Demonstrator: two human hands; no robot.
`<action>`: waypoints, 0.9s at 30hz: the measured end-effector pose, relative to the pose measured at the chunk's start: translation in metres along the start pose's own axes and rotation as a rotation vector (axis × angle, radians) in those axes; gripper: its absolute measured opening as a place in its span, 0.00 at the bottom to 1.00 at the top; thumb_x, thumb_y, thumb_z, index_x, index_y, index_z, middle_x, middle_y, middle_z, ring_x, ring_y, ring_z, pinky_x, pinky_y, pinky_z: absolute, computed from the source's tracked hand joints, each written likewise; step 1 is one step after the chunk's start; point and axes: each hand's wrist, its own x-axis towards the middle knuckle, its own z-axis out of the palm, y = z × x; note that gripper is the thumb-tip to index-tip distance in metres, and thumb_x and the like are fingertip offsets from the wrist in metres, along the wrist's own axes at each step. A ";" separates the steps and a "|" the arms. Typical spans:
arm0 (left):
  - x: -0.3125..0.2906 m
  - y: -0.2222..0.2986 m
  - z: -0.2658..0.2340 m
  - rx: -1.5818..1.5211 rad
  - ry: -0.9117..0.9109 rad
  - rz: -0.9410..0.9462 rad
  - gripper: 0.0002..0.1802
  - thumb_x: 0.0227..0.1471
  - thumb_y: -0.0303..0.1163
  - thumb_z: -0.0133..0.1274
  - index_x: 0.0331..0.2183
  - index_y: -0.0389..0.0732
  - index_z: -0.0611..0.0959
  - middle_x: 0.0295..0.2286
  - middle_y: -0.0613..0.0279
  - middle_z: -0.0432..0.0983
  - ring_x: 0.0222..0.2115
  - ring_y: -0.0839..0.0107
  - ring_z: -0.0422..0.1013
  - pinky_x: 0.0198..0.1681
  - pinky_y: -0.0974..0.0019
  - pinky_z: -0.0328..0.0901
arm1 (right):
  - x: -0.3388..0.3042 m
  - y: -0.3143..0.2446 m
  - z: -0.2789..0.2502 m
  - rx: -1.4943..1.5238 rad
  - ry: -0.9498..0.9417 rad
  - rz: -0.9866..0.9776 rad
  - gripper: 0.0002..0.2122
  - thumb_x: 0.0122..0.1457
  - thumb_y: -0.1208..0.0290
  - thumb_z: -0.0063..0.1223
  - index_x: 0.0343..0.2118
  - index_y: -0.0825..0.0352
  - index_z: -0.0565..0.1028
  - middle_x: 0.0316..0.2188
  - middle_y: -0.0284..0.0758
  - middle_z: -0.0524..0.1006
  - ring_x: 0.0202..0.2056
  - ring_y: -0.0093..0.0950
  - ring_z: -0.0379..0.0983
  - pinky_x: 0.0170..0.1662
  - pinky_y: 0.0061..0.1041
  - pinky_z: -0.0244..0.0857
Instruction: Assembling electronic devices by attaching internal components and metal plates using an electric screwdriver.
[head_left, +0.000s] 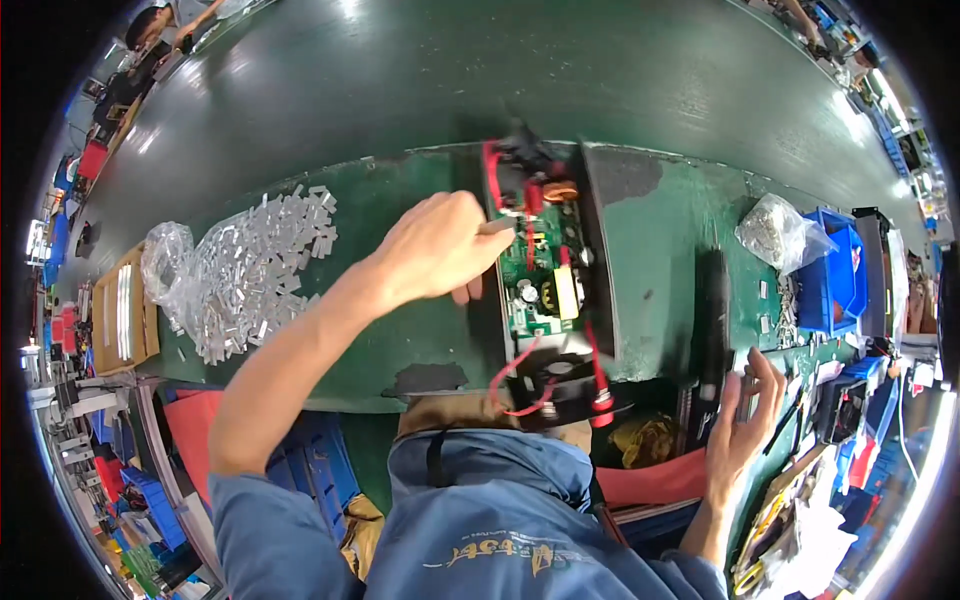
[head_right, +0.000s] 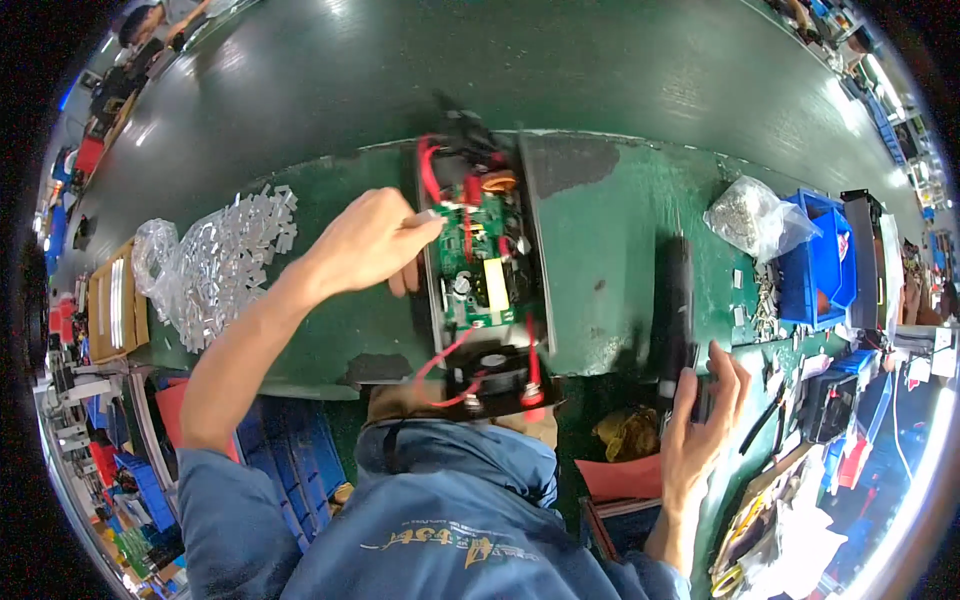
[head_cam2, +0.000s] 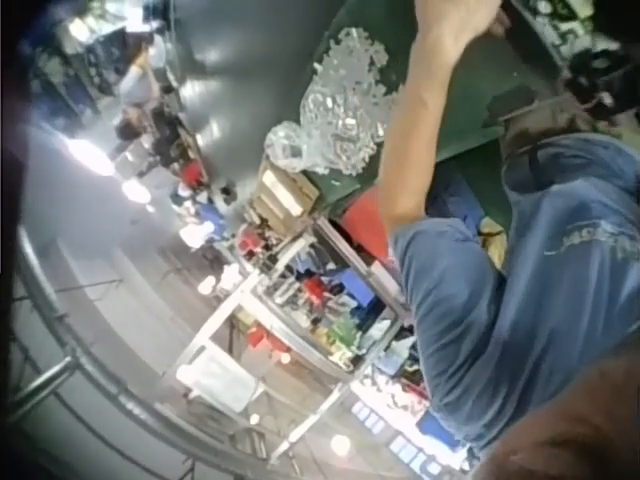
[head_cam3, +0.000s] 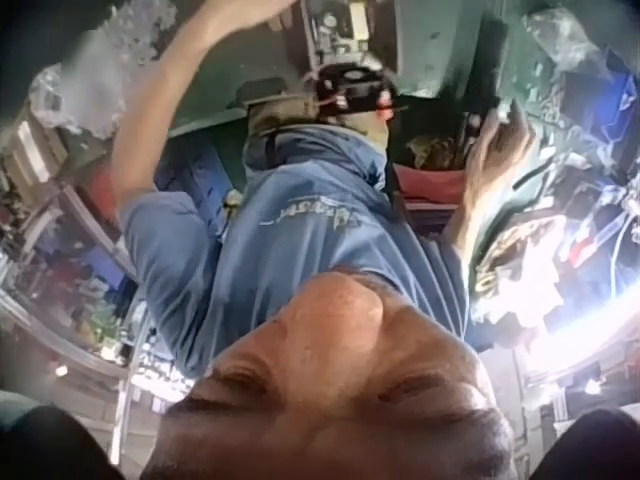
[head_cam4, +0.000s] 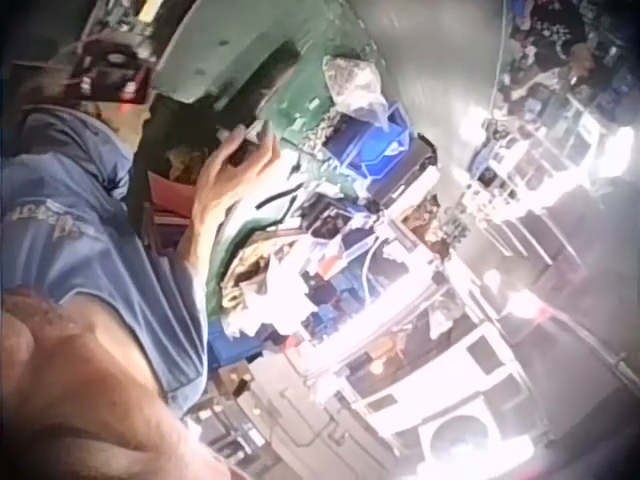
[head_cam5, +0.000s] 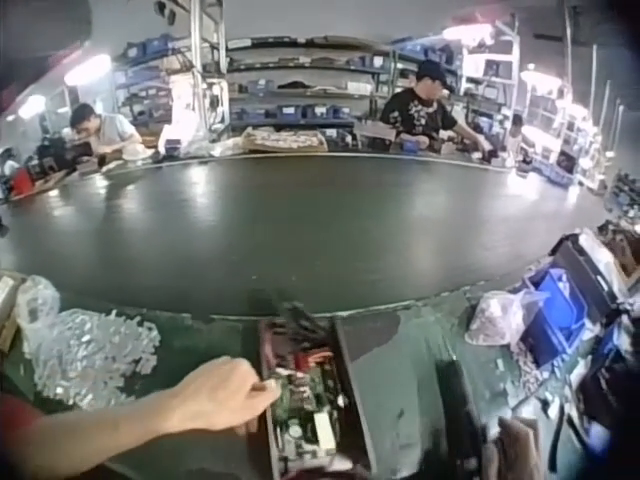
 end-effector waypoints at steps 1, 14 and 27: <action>-0.008 0.000 0.007 -0.135 -0.031 -0.057 0.29 0.65 0.40 0.45 0.20 0.26 0.80 0.19 0.46 0.81 0.19 0.62 0.80 0.29 0.63 0.73 | -0.006 0.000 0.001 0.085 0.051 -0.074 0.14 0.64 0.77 0.53 0.52 0.71 0.73 0.46 0.43 0.74 0.46 0.35 0.71 0.53 0.34 0.64; -0.076 0.004 0.101 -1.246 -0.062 -0.155 0.29 0.68 0.44 0.42 0.40 0.22 0.80 0.34 0.43 0.84 0.27 0.60 0.82 0.33 0.61 0.74 | 0.002 -0.029 0.063 -0.199 0.004 -0.761 0.23 0.40 0.80 0.70 0.43 0.57 0.82 0.50 0.35 0.77 0.58 0.44 0.69 0.64 0.54 0.57; -0.077 0.005 0.115 -1.214 0.078 -0.107 0.35 0.69 0.54 0.36 0.43 0.29 0.83 0.31 0.47 0.83 0.21 0.65 0.80 0.11 0.78 0.49 | 0.154 0.067 0.012 -0.213 0.305 -0.254 0.07 0.58 0.75 0.60 0.39 0.68 0.80 0.37 0.41 0.80 0.38 0.40 0.78 0.42 0.35 0.69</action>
